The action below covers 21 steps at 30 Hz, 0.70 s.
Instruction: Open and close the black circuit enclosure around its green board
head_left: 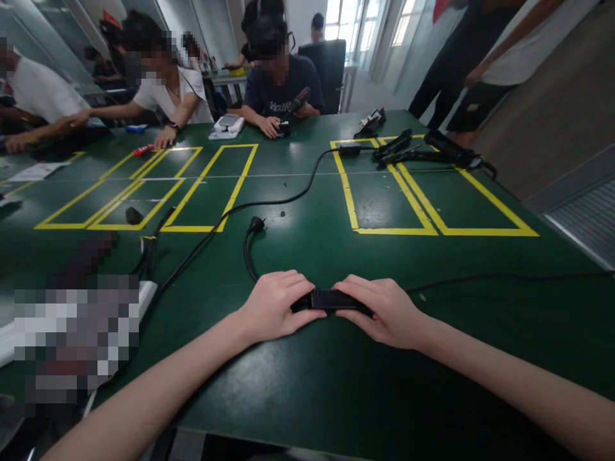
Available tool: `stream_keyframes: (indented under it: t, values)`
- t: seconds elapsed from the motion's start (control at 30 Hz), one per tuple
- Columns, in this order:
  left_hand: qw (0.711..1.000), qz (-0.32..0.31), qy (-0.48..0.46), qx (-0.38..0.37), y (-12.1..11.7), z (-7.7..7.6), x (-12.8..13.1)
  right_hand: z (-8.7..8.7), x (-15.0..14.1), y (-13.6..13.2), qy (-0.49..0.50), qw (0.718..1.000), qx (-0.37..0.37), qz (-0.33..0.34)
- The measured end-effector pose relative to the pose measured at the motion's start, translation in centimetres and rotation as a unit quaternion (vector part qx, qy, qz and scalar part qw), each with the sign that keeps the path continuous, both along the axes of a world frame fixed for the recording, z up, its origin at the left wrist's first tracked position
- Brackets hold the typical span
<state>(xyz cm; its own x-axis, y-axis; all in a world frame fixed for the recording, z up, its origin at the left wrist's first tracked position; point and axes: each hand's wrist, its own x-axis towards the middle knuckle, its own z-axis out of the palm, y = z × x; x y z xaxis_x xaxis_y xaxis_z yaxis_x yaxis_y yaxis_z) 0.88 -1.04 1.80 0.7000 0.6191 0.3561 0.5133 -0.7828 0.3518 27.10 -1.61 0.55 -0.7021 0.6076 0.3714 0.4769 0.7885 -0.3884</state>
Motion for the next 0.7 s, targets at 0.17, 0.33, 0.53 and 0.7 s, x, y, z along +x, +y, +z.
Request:
stream_keyframes:
  t: [0.17,0.33,0.53,0.7]
  values:
    - [0.999,-0.004,-0.008,0.045,0.0,-0.1,0.0,0.0,0.0,-0.1,-0.012,0.999,0.04,-0.006]
    - [0.996,0.006,-0.01,0.086,0.3,-0.2,0.0,0.4,-0.1,-0.2,-0.014,0.999,-0.033,-0.022]
    - [0.952,0.024,-0.099,0.288,-0.1,0.9,-0.2,4.2,1.1,1.5,0.178,0.938,-0.248,-0.163]
    - [0.97,-0.066,-0.079,0.221,0.0,0.5,-0.1,8.5,4.1,4.1,0.394,0.805,-0.357,-0.263]
